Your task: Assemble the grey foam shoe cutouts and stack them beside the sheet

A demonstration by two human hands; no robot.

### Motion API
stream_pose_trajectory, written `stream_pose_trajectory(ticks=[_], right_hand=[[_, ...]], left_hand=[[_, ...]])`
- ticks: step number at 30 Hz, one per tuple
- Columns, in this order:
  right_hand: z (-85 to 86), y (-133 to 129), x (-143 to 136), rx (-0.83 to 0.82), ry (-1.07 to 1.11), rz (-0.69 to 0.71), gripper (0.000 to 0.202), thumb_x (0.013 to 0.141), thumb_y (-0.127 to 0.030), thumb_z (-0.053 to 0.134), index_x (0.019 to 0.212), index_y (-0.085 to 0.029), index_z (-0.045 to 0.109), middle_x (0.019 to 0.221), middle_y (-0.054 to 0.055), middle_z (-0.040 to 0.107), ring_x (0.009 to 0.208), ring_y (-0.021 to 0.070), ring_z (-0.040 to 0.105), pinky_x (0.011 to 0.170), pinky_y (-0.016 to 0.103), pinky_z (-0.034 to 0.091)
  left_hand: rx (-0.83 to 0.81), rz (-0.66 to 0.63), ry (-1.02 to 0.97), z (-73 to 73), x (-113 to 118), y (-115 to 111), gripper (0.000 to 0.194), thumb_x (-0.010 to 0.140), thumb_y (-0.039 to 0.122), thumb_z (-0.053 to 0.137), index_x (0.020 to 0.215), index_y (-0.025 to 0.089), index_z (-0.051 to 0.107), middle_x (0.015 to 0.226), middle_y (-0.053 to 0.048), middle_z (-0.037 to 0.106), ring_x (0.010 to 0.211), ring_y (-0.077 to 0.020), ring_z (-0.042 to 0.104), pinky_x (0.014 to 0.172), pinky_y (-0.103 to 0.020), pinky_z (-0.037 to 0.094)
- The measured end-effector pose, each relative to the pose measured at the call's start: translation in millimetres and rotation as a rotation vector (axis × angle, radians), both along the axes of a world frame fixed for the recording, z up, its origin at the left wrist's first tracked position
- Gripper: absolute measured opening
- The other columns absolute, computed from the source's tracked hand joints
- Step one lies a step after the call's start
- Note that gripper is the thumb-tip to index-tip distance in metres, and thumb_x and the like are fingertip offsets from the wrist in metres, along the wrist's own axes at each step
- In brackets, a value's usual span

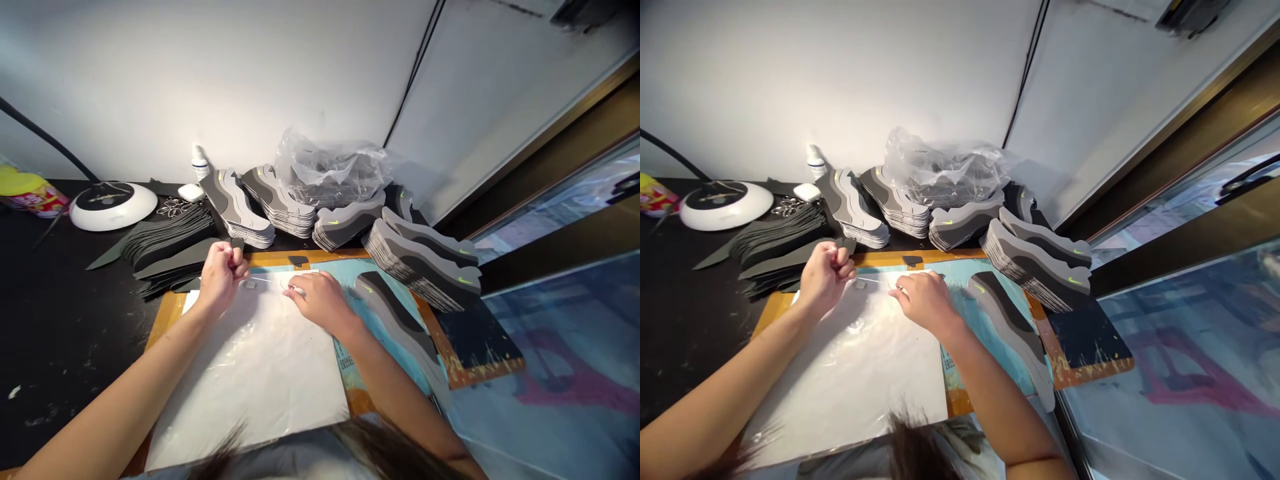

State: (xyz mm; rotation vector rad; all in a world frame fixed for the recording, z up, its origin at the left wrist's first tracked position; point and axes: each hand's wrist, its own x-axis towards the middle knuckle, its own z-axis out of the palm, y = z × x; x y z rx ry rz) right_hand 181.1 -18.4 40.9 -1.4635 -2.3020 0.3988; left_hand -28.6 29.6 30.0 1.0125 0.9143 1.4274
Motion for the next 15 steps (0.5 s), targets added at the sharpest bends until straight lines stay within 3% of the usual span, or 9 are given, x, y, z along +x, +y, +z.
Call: stream_pose_trajectory(ticks=[3,5,8,11,15], right_hand=[[-1.8,0.6,-1.4,0.06,-0.005,0.003,0.024,0.093,-0.028,0.056,0.071,-0.019,0.059,0.071,0.001,0.065,0.069,0.0142,0.054,0.07,0.028,0.031],[-2.6,2.0,-0.6,0.065,0.068,-0.011,0.03,0.092,-0.026,0.053,0.063,-0.019,0.052,0.062,-0.002,0.056,0.061,0.0118,0.045,0.065,0.027,0.028],[-2.5,4.8,1.8,0.04,0.19,-0.036,0.032,0.088,-0.026,0.051,0.058,-0.019,0.041,0.056,-0.004,0.043,0.056,0.0103,0.036,0.058,0.025,0.024],[-1.6,8.9,5.7,0.003,0.261,-0.099,0.033,0.084,-0.027,0.051,0.058,-0.02,0.033,0.054,-0.005,0.035,0.054,0.0094,0.032,0.055,0.025,0.021],[0.7,13.9,12.9,-0.007,0.307,-0.126,0.033,0.083,-0.028,0.049,0.059,-0.02,0.028,0.054,-0.006,0.029,0.053,0.0088,0.028,0.055,0.026,0.019]], left_hand=[[0.209,-0.099,0.414,-3.1,3.5,-11.3,0.012,0.087,0.029,0.051,0.089,0.023,0.041,0.06,0.009,0.039,0.046,-0.0101,0.034,0.048,-0.021,0.03],[0.332,-0.179,0.75,-1.9,6.2,-19.5,0.018,0.086,0.03,0.057,0.099,0.021,0.049,0.064,0.006,0.046,0.051,-0.0114,0.04,0.053,-0.023,0.031],[0.574,-0.263,1.247,3.2,5.9,-25.3,0.017,0.089,0.033,0.055,0.098,0.018,0.058,0.073,-0.001,0.054,0.057,-0.0138,0.046,0.056,-0.026,0.032],[0.711,-0.304,1.399,4.8,-0.6,-21.5,0.02,0.095,0.032,0.048,0.091,0.017,0.061,0.079,-0.004,0.057,0.061,-0.0151,0.05,0.057,-0.027,0.033],[0.736,-0.28,1.379,-0.6,-9.8,-11.8,0.019,0.096,0.021,0.043,0.091,0.016,0.061,0.08,-0.005,0.059,0.067,-0.0162,0.054,0.06,-0.026,0.035]])
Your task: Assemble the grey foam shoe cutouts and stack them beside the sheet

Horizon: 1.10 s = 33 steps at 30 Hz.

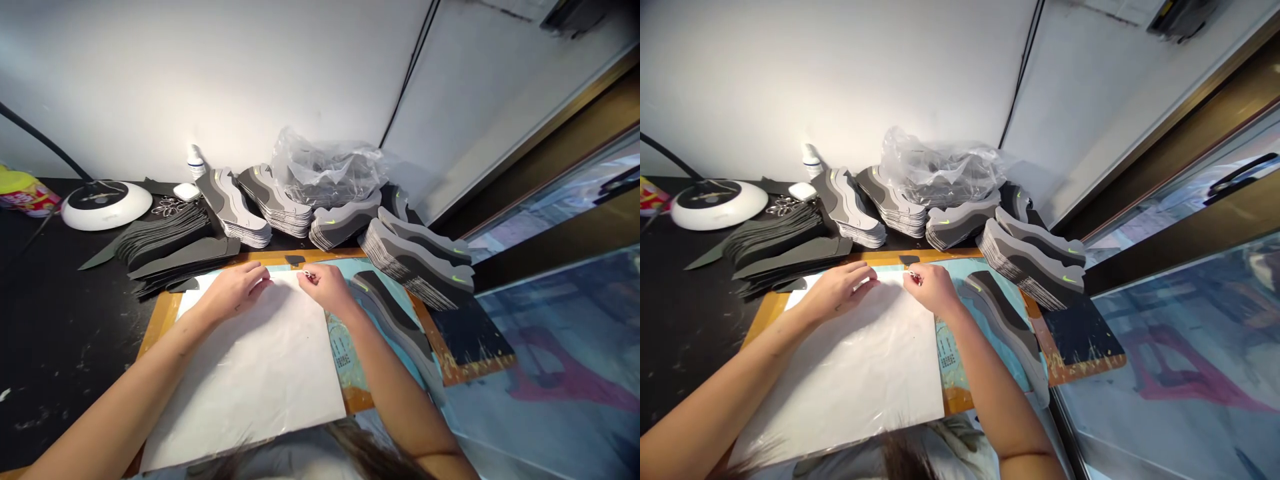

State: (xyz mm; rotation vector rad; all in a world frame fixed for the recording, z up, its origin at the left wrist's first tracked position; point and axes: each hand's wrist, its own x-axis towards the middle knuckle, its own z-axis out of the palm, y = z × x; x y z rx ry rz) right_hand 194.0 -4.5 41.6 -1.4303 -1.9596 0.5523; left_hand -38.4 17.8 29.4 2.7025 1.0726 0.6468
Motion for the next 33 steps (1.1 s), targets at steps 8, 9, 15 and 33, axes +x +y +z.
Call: stream_pose_trajectory(ticks=[8,9,15,33], right_hand=[[13.2,1.3,12.9,-0.027,-0.004,0.01,0.034,0.085,-0.028,0.049,0.059,-0.021,0.027,0.056,-0.005,0.032,0.056,0.0097,0.03,0.056,0.027,0.02],[13.8,2.1,14.6,-0.026,0.0,0.005,0.034,0.085,-0.028,0.049,0.059,-0.021,0.028,0.056,-0.005,0.033,0.055,0.0097,0.031,0.056,0.027,0.02],[4.5,6.7,12.5,-0.027,0.01,-0.022,0.035,0.086,-0.03,0.049,0.058,-0.021,0.031,0.054,-0.006,0.032,0.055,0.0097,0.03,0.055,0.027,0.019],[-31.6,9.8,-18.1,-0.526,1.312,-0.091,0.021,0.077,-0.03,0.057,0.096,-0.021,0.059,0.087,0.003,0.067,0.086,0.0165,0.065,0.088,0.033,0.051]], left_hand=[[-0.097,-0.011,-0.081,2.8,-4.5,8.2,0.026,0.096,0.025,0.041,0.079,0.019,0.06,0.071,-0.004,0.053,0.063,-0.0164,0.048,0.059,-0.026,0.032],[-0.12,-0.012,-0.096,4.0,-5.2,8.7,0.025,0.095,0.024,0.042,0.078,0.019,0.059,0.071,-0.004,0.053,0.062,-0.0166,0.047,0.058,-0.026,0.031],[-0.321,0.033,-0.289,1.9,-1.8,8.0,0.016,0.085,0.02,0.052,0.07,0.019,0.059,0.069,-0.003,0.053,0.062,-0.0169,0.044,0.059,-0.026,0.029],[-0.966,0.247,-1.223,-7.8,25.3,-7.2,0.028,0.082,0.034,0.068,0.106,0.02,0.067,0.076,0.0,0.05,0.073,-0.0157,0.048,0.069,-0.025,0.04]])
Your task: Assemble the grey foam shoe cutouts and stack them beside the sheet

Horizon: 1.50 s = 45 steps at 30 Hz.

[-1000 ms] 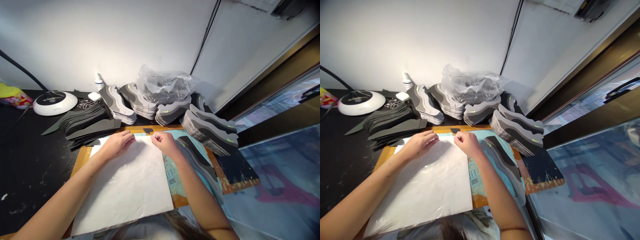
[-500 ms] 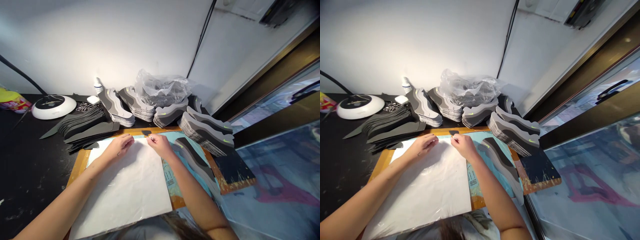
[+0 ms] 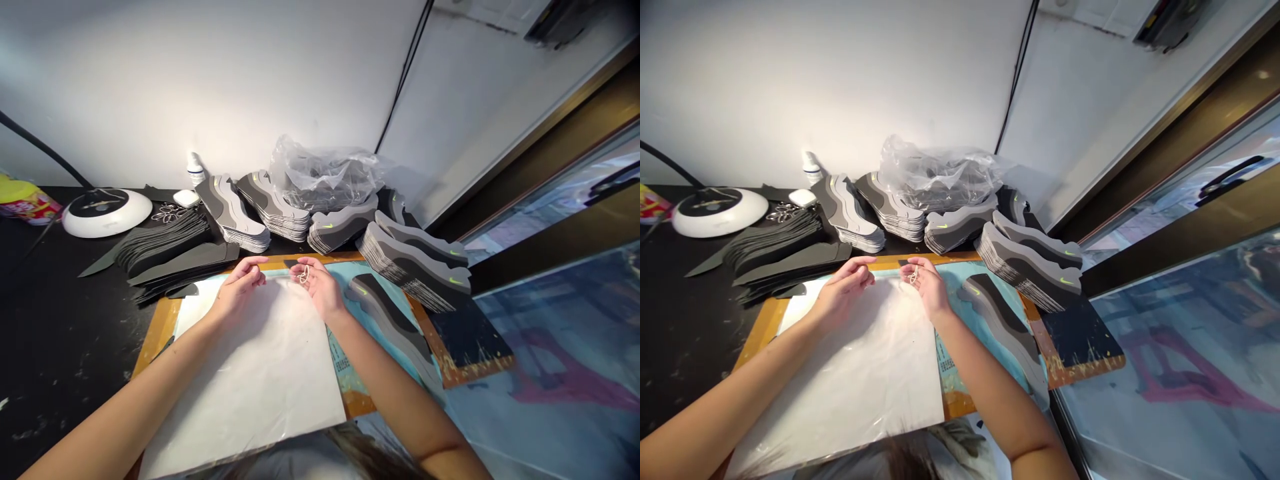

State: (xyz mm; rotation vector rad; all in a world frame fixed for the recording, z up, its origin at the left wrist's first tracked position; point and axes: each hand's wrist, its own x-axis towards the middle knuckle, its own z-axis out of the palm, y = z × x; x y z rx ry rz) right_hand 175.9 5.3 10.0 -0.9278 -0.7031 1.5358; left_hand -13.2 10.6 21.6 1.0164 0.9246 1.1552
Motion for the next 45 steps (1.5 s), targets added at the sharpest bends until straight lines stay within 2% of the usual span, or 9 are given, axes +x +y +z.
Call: stream_pose_trajectory(ticks=[9,13,17,20,24,28,35,40,45], right_hand=[[4.0,-4.6,-2.4,0.076,0.044,0.113,0.02,0.082,-0.03,0.054,0.1,-0.021,0.057,0.092,0.004,0.068,0.091,0.0168,0.066,0.093,0.033,0.049],[11.5,-9.5,-3.6,0.124,0.074,0.188,0.022,0.081,-0.036,0.056,0.097,-0.022,0.055,0.083,0.002,0.065,0.08,0.0171,0.064,0.087,0.034,0.051],[16.1,-11.1,-3.7,0.129,0.091,0.26,0.027,0.082,-0.043,0.054,0.098,-0.022,0.056,0.083,0.002,0.062,0.078,0.0181,0.062,0.083,0.036,0.051],[11.2,-4.2,-0.3,0.142,0.013,0.121,0.023,0.082,-0.043,0.052,0.095,-0.023,0.054,0.084,0.003,0.061,0.08,0.0186,0.062,0.082,0.036,0.051],[0.9,5.3,5.1,0.164,-0.378,-0.112,0.018,0.081,-0.038,0.051,0.091,-0.024,0.052,0.093,0.005,0.062,0.095,0.0211,0.059,0.089,0.039,0.049],[6.1,-4.6,3.3,0.382,-0.773,-0.213,0.011,0.082,-0.028,0.057,0.09,-0.022,0.06,0.105,0.007,0.06,0.109,0.0222,0.051,0.103,0.038,0.036],[20.8,-29.6,-12.1,0.665,-1.435,-0.008,0.037,0.093,-0.043,0.054,0.067,-0.022,0.069,0.079,0.006,0.064,0.085,0.0213,0.048,0.083,0.038,0.035],[8.3,-27.4,-22.2,0.564,-1.251,0.198,0.043,0.098,-0.045,0.049,0.069,-0.021,0.07,0.064,0.001,0.056,0.068,0.0152,0.048,0.072,0.031,0.036],[-3.9,-18.4,-22.4,0.45,-0.893,0.059,0.033,0.096,-0.041,0.051,0.081,-0.02,0.073,0.077,0.002,0.059,0.074,0.0147,0.055,0.068,0.027,0.041]], left_hand=[[0.644,-0.091,0.803,-12.7,-2.0,-0.9,0.032,0.09,0.04,0.06,0.117,0.026,0.07,0.101,-0.008,0.058,0.092,-0.024,0.053,0.081,-0.034,0.042],[0.687,-0.1,1.016,-18.7,4.3,-3.0,0.026,0.083,0.041,0.068,0.1,0.024,0.075,0.101,-0.011,0.063,0.087,-0.0262,0.052,0.078,-0.036,0.04],[0.65,-0.139,0.896,-19.9,4.7,-1.6,0.016,0.084,0.034,0.066,0.076,0.023,0.075,0.094,-0.01,0.069,0.081,-0.0245,0.054,0.075,-0.034,0.04],[0.617,-0.169,0.812,-18.6,1.4,-2.7,0.021,0.089,0.033,0.058,0.081,0.022,0.075,0.079,-0.007,0.071,0.071,-0.0217,0.057,0.069,-0.031,0.041],[0.475,-0.112,0.683,-13.1,-0.5,-9.6,0.027,0.092,0.033,0.054,0.114,0.022,0.067,0.068,-0.002,0.07,0.055,-0.0175,0.054,0.06,-0.026,0.039],[0.271,-0.03,0.554,-6.2,2.4,-14.3,0.024,0.087,0.036,0.064,0.105,0.022,0.057,0.073,-0.001,0.072,0.053,-0.0153,0.05,0.058,-0.024,0.038],[0.167,0.021,0.333,-12.9,5.7,-10.3,0.022,0.092,0.041,0.057,0.085,0.022,0.048,0.059,0.004,0.053,0.052,-0.0124,0.042,0.052,-0.021,0.031],[0.219,-0.058,0.348,-16.0,4.1,-13.1,0.019,0.095,0.04,0.052,0.09,0.022,0.049,0.068,0.002,0.054,0.06,-0.0133,0.048,0.057,-0.023,0.037],[0.489,-0.269,0.559,-19.4,1.3,-15.0,0.015,0.099,0.03,0.043,0.111,0.021,0.043,0.098,-0.007,0.063,0.089,-0.0186,0.06,0.077,-0.029,0.046]])
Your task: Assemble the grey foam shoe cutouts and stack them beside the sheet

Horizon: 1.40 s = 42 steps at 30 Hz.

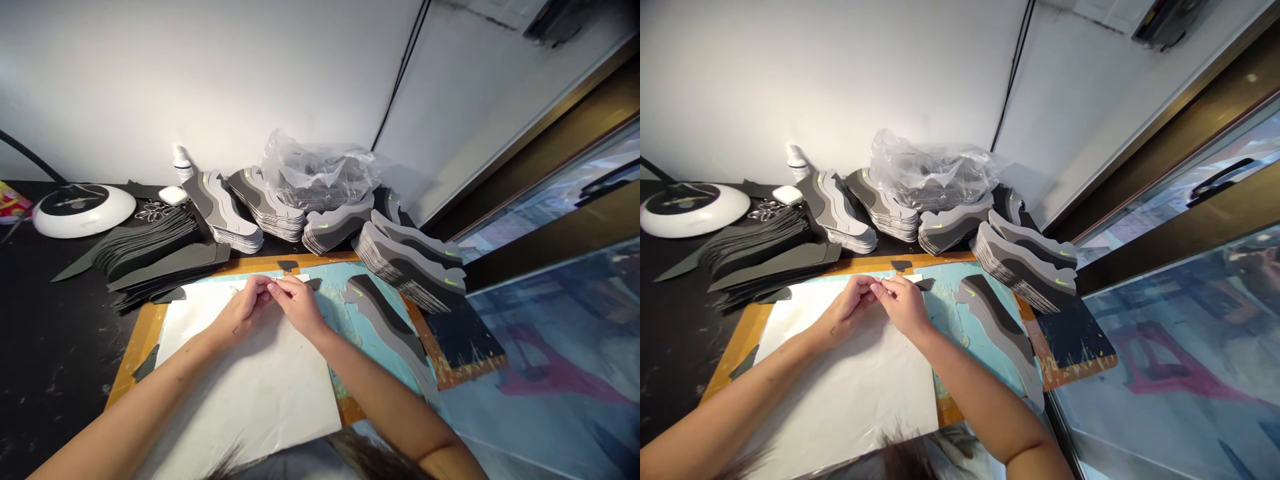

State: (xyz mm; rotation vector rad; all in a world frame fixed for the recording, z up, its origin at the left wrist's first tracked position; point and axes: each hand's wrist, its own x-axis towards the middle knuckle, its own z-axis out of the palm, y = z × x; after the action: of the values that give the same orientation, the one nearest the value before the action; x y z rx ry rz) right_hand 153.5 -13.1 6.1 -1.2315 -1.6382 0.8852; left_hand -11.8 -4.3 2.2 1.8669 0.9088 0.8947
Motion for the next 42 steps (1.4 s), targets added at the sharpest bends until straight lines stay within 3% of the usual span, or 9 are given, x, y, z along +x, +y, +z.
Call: stream_pose_trajectory(ticks=[7,12,15,17,22,29,35,39,42], right_hand=[[1.4,9.7,7.3,-0.14,0.399,-0.083,0.024,0.084,-0.044,0.066,0.081,-0.021,0.073,0.087,0.004,0.066,0.081,0.0159,0.058,0.069,0.026,0.044],[1.3,11.4,10.2,-0.345,0.535,0.006,0.043,0.078,-0.063,0.064,0.074,-0.02,0.059,0.081,-0.001,0.055,0.057,0.0085,0.04,0.056,0.024,0.036],[4.4,8.8,12.8,-0.338,0.373,0.195,0.047,0.083,-0.066,0.057,0.073,-0.02,0.057,0.073,-0.002,0.05,0.059,0.01,0.039,0.058,0.024,0.035],[7.7,6.2,14.3,-0.325,0.26,0.298,0.042,0.087,-0.059,0.055,0.074,-0.02,0.058,0.072,-0.002,0.051,0.065,0.0118,0.044,0.064,0.025,0.037],[14.4,2.6,16.2,-0.339,0.081,0.32,0.02,0.087,-0.031,0.061,0.072,-0.017,0.064,0.077,0.0,0.062,0.076,0.0134,0.053,0.072,0.025,0.039],[12.7,0.3,15.7,-0.158,-0.169,0.243,0.018,0.086,-0.017,0.061,0.069,-0.017,0.069,0.071,-0.001,0.064,0.07,0.0123,0.054,0.066,0.023,0.037],[7.5,3.4,17.7,-0.213,-0.068,0.15,0.022,0.085,-0.026,0.061,0.068,-0.017,0.072,0.054,-0.004,0.052,0.054,0.0094,0.044,0.053,0.023,0.031],[8.9,5.7,19.9,-0.348,0.081,0.095,0.034,0.084,-0.036,0.06,0.056,-0.017,0.064,0.049,-0.004,0.05,0.044,0.0082,0.042,0.045,0.022,0.031],[11.2,5.3,21.2,-0.347,0.072,0.061,0.036,0.082,-0.039,0.061,0.053,-0.017,0.061,0.052,-0.002,0.056,0.042,0.008,0.046,0.044,0.022,0.034]], left_hand=[[-0.006,0.084,0.109,0.5,-1.2,1.0,0.016,0.1,0.032,0.044,0.111,0.021,0.044,0.082,-0.001,0.069,0.061,-0.0131,0.055,0.063,-0.025,0.043],[0.123,0.224,0.085,6.8,-4.7,5.7,0.019,0.095,0.035,0.056,0.088,0.019,0.062,0.087,-0.005,0.069,0.073,-0.0164,0.062,0.066,-0.026,0.046],[0.417,0.283,0.033,10.6,-4.6,7.2,0.012,0.093,0.025,0.057,0.086,0.018,0.063,0.106,-0.009,0.064,0.098,-0.0203,0.061,0.085,-0.032,0.048],[0.476,0.208,0.006,12.0,-3.0,6.1,0.01,0.094,0.017,0.051,0.09,0.018,0.06,0.117,-0.01,0.061,0.109,-0.0205,0.058,0.092,-0.033,0.047],[0.314,-0.037,0.038,8.4,0.5,2.2,0.016,0.096,0.013,0.036,0.1,0.019,0.051,0.104,-0.007,0.06,0.09,-0.0153,0.058,0.079,-0.027,0.048],[0.101,-0.028,0.244,3.6,-2.8,1.4,0.005,0.093,0.021,0.042,0.092,0.02,0.046,0.077,0.002,0.057,0.063,-0.0115,0.046,0.06,-0.022,0.038],[-0.156,0.101,0.024,10.2,-3.0,5.8,0.024,0.094,0.042,0.053,0.106,0.021,0.05,0.068,0.004,0.061,0.055,-0.0115,0.044,0.052,-0.021,0.033],[-0.057,0.123,0.043,12.4,-7.0,9.5,0.031,0.081,0.046,0.071,0.089,0.016,0.066,0.055,0.005,0.049,0.05,-0.0097,0.039,0.049,-0.021,0.03],[0.147,0.085,0.139,12.7,-8.8,9.9,0.028,0.086,0.043,0.067,0.088,0.016,0.074,0.052,0.005,0.047,0.049,-0.0086,0.037,0.049,-0.021,0.03]])
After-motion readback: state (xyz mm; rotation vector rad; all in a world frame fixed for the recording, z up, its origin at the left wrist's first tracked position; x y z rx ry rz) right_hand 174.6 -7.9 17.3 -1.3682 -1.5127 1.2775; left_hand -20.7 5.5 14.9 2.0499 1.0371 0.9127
